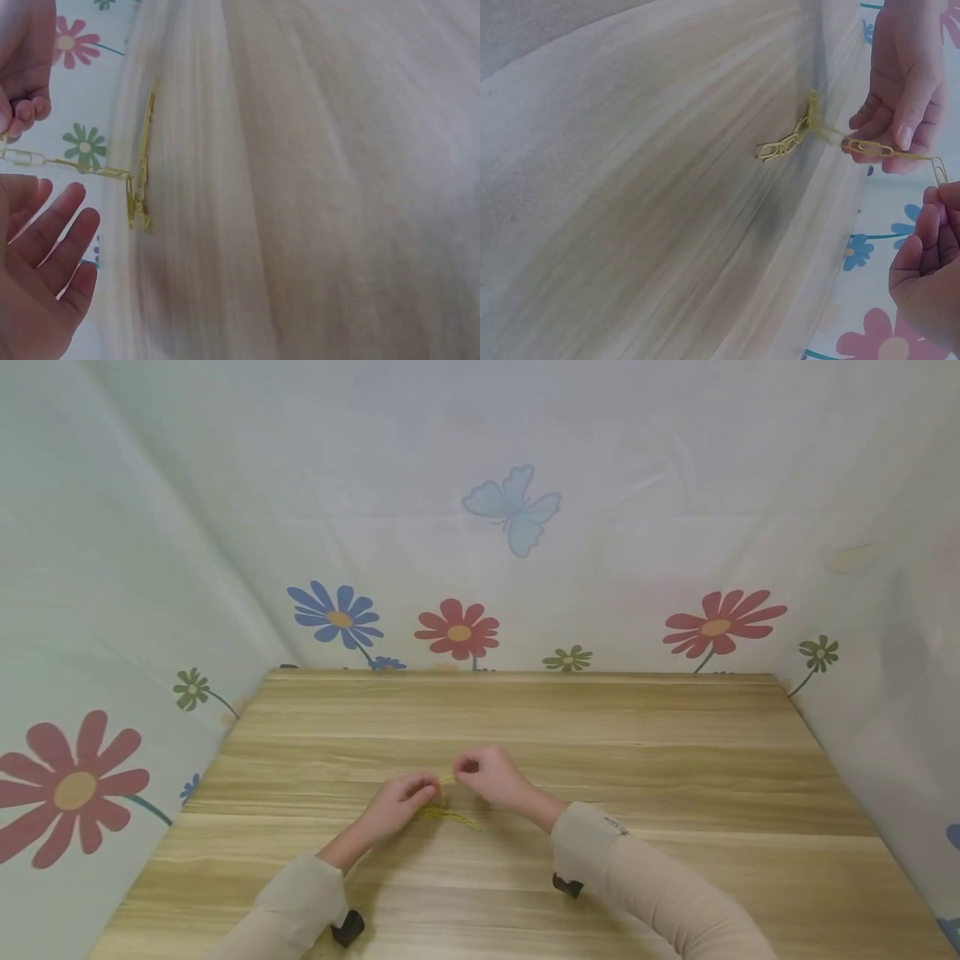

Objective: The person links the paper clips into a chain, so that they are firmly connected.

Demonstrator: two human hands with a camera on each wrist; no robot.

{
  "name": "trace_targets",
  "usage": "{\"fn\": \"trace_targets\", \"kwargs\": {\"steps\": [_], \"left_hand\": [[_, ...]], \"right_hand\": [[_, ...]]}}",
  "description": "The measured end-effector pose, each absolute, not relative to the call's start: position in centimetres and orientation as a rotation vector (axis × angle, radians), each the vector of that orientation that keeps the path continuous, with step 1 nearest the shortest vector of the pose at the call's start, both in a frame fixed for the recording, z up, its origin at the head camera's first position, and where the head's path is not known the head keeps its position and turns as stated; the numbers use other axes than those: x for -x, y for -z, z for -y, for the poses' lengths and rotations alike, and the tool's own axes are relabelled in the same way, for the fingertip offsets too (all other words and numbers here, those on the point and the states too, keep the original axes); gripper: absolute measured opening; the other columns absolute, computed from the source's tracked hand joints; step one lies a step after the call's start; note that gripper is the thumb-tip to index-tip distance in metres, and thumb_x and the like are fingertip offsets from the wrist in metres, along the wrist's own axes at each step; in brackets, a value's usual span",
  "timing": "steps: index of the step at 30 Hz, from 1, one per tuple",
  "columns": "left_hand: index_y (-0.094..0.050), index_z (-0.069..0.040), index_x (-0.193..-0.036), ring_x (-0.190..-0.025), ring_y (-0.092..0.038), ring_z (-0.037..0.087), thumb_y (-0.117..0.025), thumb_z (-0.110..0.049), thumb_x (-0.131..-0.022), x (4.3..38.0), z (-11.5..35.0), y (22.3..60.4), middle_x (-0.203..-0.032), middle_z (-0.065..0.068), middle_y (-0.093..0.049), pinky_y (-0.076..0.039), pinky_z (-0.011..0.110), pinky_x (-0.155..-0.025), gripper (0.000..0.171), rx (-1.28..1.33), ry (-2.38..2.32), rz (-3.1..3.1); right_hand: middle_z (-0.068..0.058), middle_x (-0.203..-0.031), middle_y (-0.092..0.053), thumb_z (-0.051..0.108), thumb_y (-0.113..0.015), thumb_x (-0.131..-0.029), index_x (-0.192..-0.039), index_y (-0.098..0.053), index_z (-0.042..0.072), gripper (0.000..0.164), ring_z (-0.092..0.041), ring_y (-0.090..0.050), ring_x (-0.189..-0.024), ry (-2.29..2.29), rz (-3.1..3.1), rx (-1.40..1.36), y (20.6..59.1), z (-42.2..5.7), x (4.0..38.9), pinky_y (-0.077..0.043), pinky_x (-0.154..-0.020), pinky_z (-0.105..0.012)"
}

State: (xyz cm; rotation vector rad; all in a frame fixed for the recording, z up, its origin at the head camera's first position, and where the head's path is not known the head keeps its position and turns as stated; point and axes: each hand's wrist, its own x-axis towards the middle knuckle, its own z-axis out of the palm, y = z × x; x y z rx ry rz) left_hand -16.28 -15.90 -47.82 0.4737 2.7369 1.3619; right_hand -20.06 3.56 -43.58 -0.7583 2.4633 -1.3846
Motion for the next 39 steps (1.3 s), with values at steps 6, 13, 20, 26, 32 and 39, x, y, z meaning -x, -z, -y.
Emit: {"fn": "trace_targets", "kwargs": {"steps": [6, 13, 20, 26, 32, 39], "left_hand": [[-0.061, -0.011, -0.105, -0.092, -0.059, 0.017, -0.055, -0.02, -0.085, 16.0, 15.4, 46.8, -0.095, 0.001, -0.066, -0.045, 0.042, -0.085, 0.022, -0.503, -1.357, -2.759], [-0.063, -0.011, -0.1, -0.09, -0.06, 0.016, -0.055, -0.025, -0.086, 15.9, 14.8, 45.9, -0.092, 0.001, -0.066, -0.046, 0.041, -0.083, 0.022, -0.507, -1.385, -2.797], [-0.066, -0.009, -0.094, -0.085, -0.062, 0.015, -0.055, -0.027, -0.087, 15.9, 14.6, 45.4, -0.089, 0.003, -0.067, -0.05, 0.031, -0.075, 0.022, -0.476, -1.416, -2.814], [-0.066, -0.006, -0.094, -0.086, -0.063, 0.018, -0.056, -0.024, -0.086, 15.9, 14.8, 45.3, -0.09, 0.005, -0.068, -0.051, 0.029, -0.073, 0.021, -0.463, -1.426, -2.825], [-0.066, -0.009, -0.092, -0.089, -0.061, 0.017, -0.057, -0.025, -0.086, 16.1, 15.7, 45.5, -0.089, 0.001, -0.068, -0.049, 0.035, -0.078, 0.02, -0.387, -1.4, -2.89], [-0.066, -0.01, -0.095, -0.09, -0.059, 0.019, -0.056, -0.029, -0.086, 16.4, 17.4, 44.8, -0.09, 0.0, -0.067, -0.047, 0.04, -0.081, 0.023, -0.315, -1.409, -2.919]], "right_hand": [[-0.004, -0.074, -0.062, 0.005, -0.059, -0.08, -0.08, -0.064, 0.001, 0.007, -0.008, -0.049, -0.065, 1.407, -2.415, 0.731, 42.9, -3.5, 19.8, -0.043, -0.057, -0.019], [-0.006, -0.072, -0.062, 0.004, -0.058, -0.08, -0.079, -0.064, 0.0, 0.007, -0.008, -0.049, -0.062, 1.429, -2.393, 0.787, 42.6, -3.6, 19.8, -0.042, -0.054, -0.018], [-0.008, -0.075, -0.062, 0.005, -0.058, -0.082, -0.082, -0.064, -0.001, 0.008, -0.007, -0.048, -0.062, 1.43, -2.38, 0.782, 42.3, -3.7, 19.8, -0.041, -0.054, -0.017], [-0.015, -0.078, -0.062, 0.0, -0.057, -0.082, -0.087, -0.062, -0.007, 0.01, -0.01, -0.048, -0.064, 1.444, -2.366, 0.802, 42.1, -4.0, 19.7, -0.041, -0.055, -0.018], [-0.01, -0.079, -0.061, 0.003, -0.06, -0.081, -0.09, -0.062, -0.005, 0.012, -0.009, -0.046, -0.066, 1.416, -2.383, 0.844, 43.4, -4.9, 20.3, -0.04, -0.057, -0.017], [-0.005, -0.077, -0.06, 0.003, -0.06, -0.079, -0.089, -0.061, -0.004, 0.013, -0.008, -0.049, -0.066, 1.275, -2.394, 0.85, 45.1, -6.0, 20.6, -0.043, -0.057, -0.019]]}}
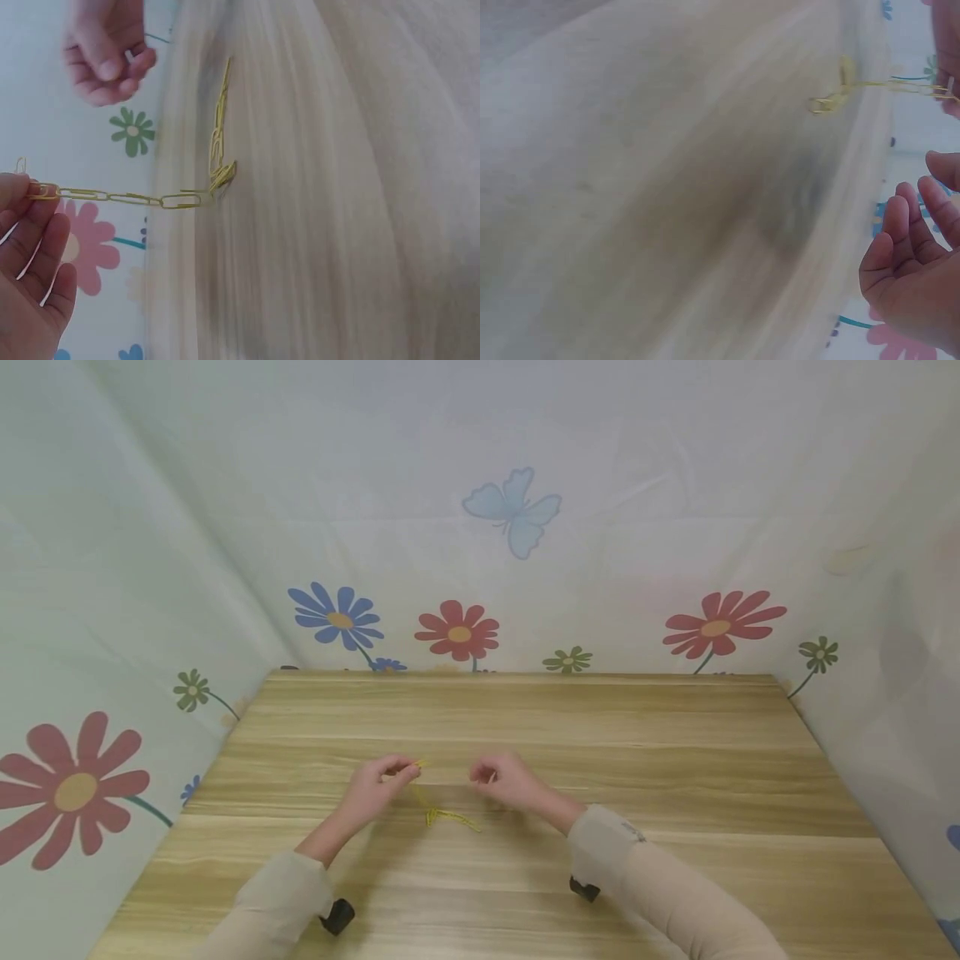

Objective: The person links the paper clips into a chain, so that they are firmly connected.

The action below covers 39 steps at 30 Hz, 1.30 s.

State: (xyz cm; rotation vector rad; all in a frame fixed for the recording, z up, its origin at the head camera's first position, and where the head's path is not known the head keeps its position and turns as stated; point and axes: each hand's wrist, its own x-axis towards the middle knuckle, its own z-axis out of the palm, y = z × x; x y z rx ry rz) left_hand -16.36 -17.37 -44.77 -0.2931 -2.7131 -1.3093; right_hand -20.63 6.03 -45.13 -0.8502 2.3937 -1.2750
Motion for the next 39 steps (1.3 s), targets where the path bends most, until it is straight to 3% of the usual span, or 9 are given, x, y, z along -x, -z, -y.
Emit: {"fn": "trace_targets", "kwargs": {"steps": [9, 16, 27, 39], "left_hand": [[-0.066, -0.009, -0.096, -0.094, -0.058, 0.021, -0.054, -0.033, -0.087, 16.6, 19.1, 44.4, -0.093, 0.002, -0.067, -0.046, 0.041, -0.082, 0.028, 0.22, 1.319, 2.722], [-0.065, -0.009, -0.098, -0.093, -0.058, 0.02, -0.054, -0.034, -0.086, 16.8, 20.0, 44.1, -0.092, 0.002, -0.067, -0.047, 0.04, -0.081, 0.03, 0.175, 1.341, 2.716], [-0.066, -0.011, -0.093, -0.09, -0.059, 0.02, -0.056, -0.031, -0.086, 16.7, 20.3, 44.2, -0.088, 0.002, -0.068, -0.047, 0.039, -0.08, 0.024, 0.189, 1.324, 2.708], [-0.066, -0.009, -0.093, -0.087, -0.06, 0.02, -0.058, -0.028, -0.085, 16.2, 20.1, 44.3, -0.087, 0.003, -0.068, -0.048, 0.04, -0.079, 0.022, 0.214, 1.306, 2.705]], "right_hand": [[0.005, -0.065, -0.052, 0.011, -0.064, -0.078, -0.079, -0.06, 0.007, 0.005, -0.004, -0.044, -0.059, 1.064, -2.491, 0.921, 48.0, -5.7, 19.7, -0.039, -0.053, -0.018], [0.008, -0.063, -0.051, 0.023, -0.068, -0.075, -0.077, -0.062, 0.013, 0.012, -0.005, -0.043, -0.057, 0.869, -2.619, 0.941, 49.0, -5.1, 19.0, -0.037, -0.052, -0.02], [0.003, -0.073, -0.06, 0.01, -0.066, -0.075, -0.078, -0.064, 0.01, 0.004, -0.007, -0.051, -0.067, 0.846, -2.629, 1.017, 48.9, -5.1, 18.9, -0.042, -0.06, -0.021], [0.005, -0.067, -0.052, 0.005, -0.064, -0.072, -0.071, -0.059, 0.009, 0.007, -0.005, -0.044, -0.062, 0.947, -2.634, 0.973, 49.0, -5.9, 19.3, -0.037, -0.055, -0.018]]}}
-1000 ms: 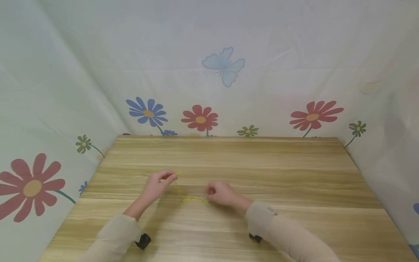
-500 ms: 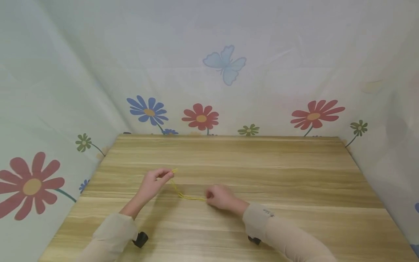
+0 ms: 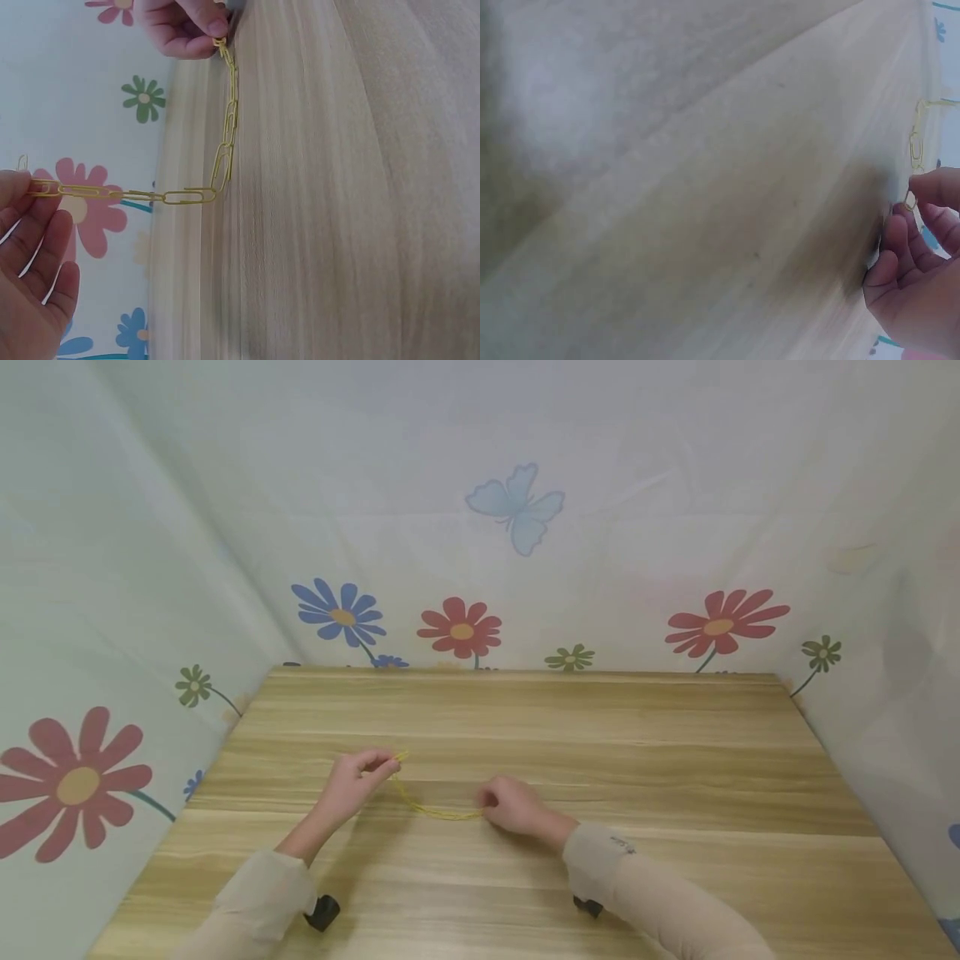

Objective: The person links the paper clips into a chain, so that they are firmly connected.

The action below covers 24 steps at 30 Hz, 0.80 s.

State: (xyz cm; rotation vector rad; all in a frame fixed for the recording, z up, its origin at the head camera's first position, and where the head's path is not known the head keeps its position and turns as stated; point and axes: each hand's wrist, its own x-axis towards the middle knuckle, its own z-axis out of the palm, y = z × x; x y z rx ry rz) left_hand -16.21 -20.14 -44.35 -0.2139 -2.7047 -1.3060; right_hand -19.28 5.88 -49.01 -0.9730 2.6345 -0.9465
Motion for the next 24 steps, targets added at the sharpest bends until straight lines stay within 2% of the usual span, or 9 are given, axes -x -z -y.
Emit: {"fn": "trace_targets", "kwargs": {"steps": [6, 16, 21, 24], "left_hand": [[-0.066, -0.01, -0.093, -0.087, -0.059, 0.019, -0.058, -0.03, -0.085, 16.2, 20.1, 44.8, -0.086, 0.002, -0.068, -0.048, 0.038, -0.077, 0.024, 0.221, 1.326, 2.694], [-0.066, -0.009, -0.091, -0.085, -0.06, 0.018, -0.058, -0.024, -0.085, 16.3, 19.9, 44.9, -0.085, 0.003, -0.068, -0.048, 0.037, -0.077, 0.019, 0.243, 1.331, 2.686], [-0.066, -0.008, -0.091, -0.084, -0.06, 0.018, -0.059, -0.023, -0.085, 16.3, 19.7, 44.9, -0.086, 0.004, -0.068, -0.048, 0.037, -0.076, 0.018, 0.244, 1.318, 2.69], [-0.066, -0.008, -0.093, -0.086, -0.06, 0.019, -0.058, -0.024, -0.085, 16.3, 19.7, 45.0, -0.087, 0.004, -0.068, -0.048, 0.037, -0.077, 0.02, 0.228, 1.327, 2.701]], "right_hand": [[0.004, -0.068, -0.054, 0.003, -0.061, -0.076, -0.073, -0.057, 0.009, 0.008, -0.005, -0.044, -0.063, 1.13, -2.562, 0.845, 48.8, -6.3, 19.6, -0.038, -0.056, -0.018], [-0.002, -0.066, -0.052, 0.004, -0.056, -0.082, -0.081, -0.057, 0.001, 0.003, -0.006, -0.044, -0.053, 1.352, -2.431, 0.756, 47.4, -6.5, 20.2, -0.039, -0.047, -0.019], [-0.01, -0.075, -0.059, 0.004, -0.057, -0.082, -0.085, -0.06, 0.0, 0.006, -0.009, -0.049, -0.063, 1.398, -2.409, 0.695, 46.6, -6.5, 20.1, -0.043, -0.054, -0.02], [-0.014, -0.081, -0.062, 0.005, -0.057, -0.083, -0.088, -0.062, 0.0, 0.009, -0.02, -0.056, -0.069, 1.437, -2.379, 0.646, 46.1, -6.5, 20.0, -0.048, -0.06, -0.025]]}}
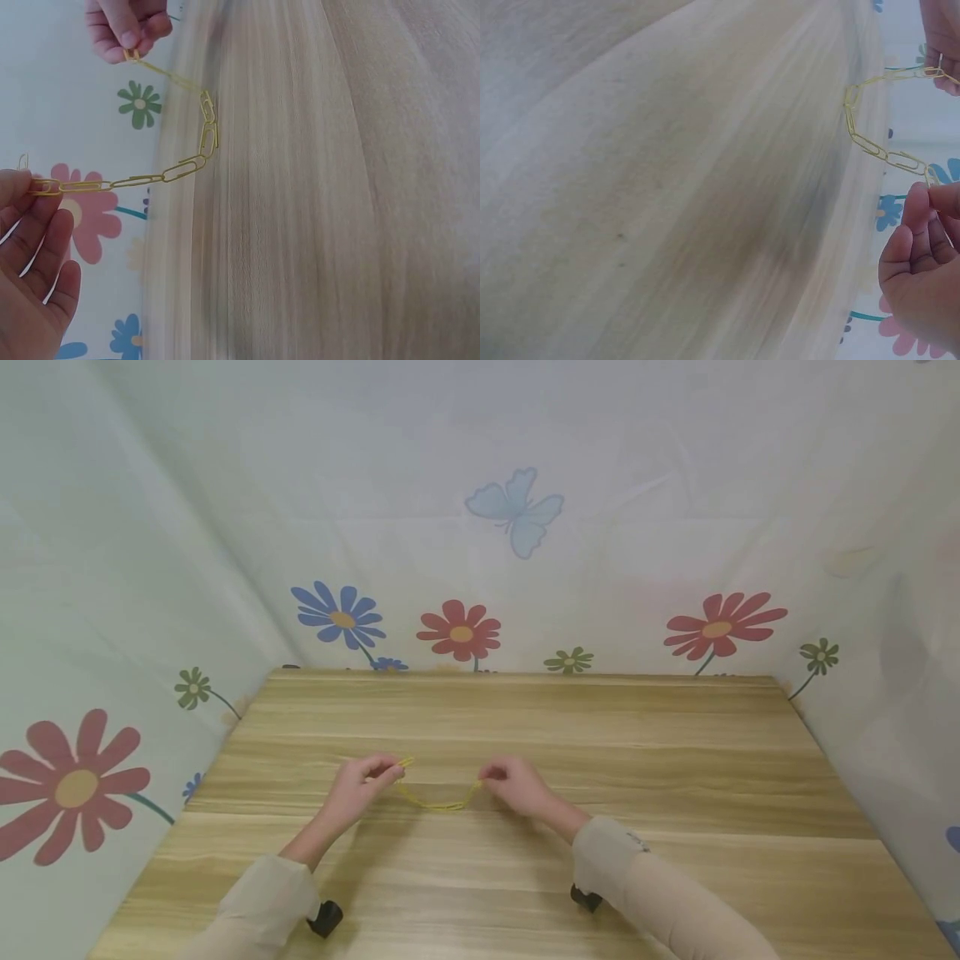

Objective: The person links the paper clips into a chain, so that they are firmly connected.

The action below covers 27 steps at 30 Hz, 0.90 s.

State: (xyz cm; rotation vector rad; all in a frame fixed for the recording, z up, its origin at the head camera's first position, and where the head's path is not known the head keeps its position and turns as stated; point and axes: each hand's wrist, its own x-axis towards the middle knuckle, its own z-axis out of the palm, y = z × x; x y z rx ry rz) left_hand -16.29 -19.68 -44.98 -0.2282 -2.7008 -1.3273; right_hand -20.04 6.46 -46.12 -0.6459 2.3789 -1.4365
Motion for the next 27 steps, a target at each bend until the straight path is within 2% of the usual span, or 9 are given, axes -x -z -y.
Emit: {"fn": "trace_targets", "kwargs": {"steps": [4, 9, 13, 21, 27], "left_hand": [[-0.066, -0.008, -0.093, -0.087, -0.059, 0.02, -0.059, -0.025, -0.085, 16.2, 19.5, 45.0, -0.088, 0.004, -0.068, -0.048, 0.037, -0.078, 0.02, 0.21, 1.336, 2.704], [-0.066, -0.007, -0.093, -0.086, -0.06, 0.02, -0.059, -0.025, -0.084, 16.2, 19.3, 44.9, -0.086, 0.004, -0.068, -0.048, 0.037, -0.078, 0.021, 0.209, 1.355, 2.691], [-0.066, -0.007, -0.093, -0.086, -0.059, 0.019, -0.059, -0.026, -0.084, 16.2, 19.2, 44.9, -0.086, 0.004, -0.068, -0.048, 0.037, -0.077, 0.022, 0.21, 1.355, 2.696], [-0.066, -0.007, -0.093, -0.087, -0.06, 0.02, -0.059, -0.026, -0.084, 16.1, 18.6, 44.7, -0.087, 0.004, -0.068, -0.048, 0.038, -0.078, 0.022, 0.22, 1.372, 2.699], [-0.066, -0.007, -0.094, -0.086, -0.06, 0.02, -0.059, -0.026, -0.084, 16.2, 18.2, 44.8, -0.088, 0.004, -0.068, -0.048, 0.036, -0.076, 0.023, 0.237, 1.37, 2.7]], "right_hand": [[-0.015, -0.083, -0.063, 0.005, -0.057, -0.083, -0.091, -0.062, -0.002, 0.012, -0.031, -0.059, -0.073, 1.479, -2.35, 0.605, 45.8, -6.3, 20.1, -0.051, -0.061, -0.031], [-0.025, -0.081, -0.061, 0.007, -0.058, -0.083, -0.089, -0.061, -0.004, 0.013, -0.031, -0.059, -0.068, 1.546, -2.327, 0.587, 45.3, -6.1, 20.2, -0.05, -0.059, -0.031], [-0.028, -0.081, -0.06, 0.007, -0.059, -0.083, -0.089, -0.06, -0.005, 0.014, -0.034, -0.059, -0.07, 1.608, -2.291, 0.581, 45.1, -6.0, 20.3, -0.05, -0.064, -0.039], [-0.028, -0.087, -0.06, 0.006, -0.058, -0.083, -0.09, -0.058, -0.006, 0.013, -0.022, -0.061, -0.071, 1.703, -2.199, 0.587, 44.4, -5.7, 20.3, -0.049, -0.072, -0.047], [-0.03, -0.088, -0.06, 0.005, -0.058, -0.083, -0.091, -0.056, -0.008, 0.016, -0.02, -0.062, -0.071, 1.748, -2.134, 0.591, 44.2, -5.5, 20.3, -0.051, -0.069, -0.041]]}}
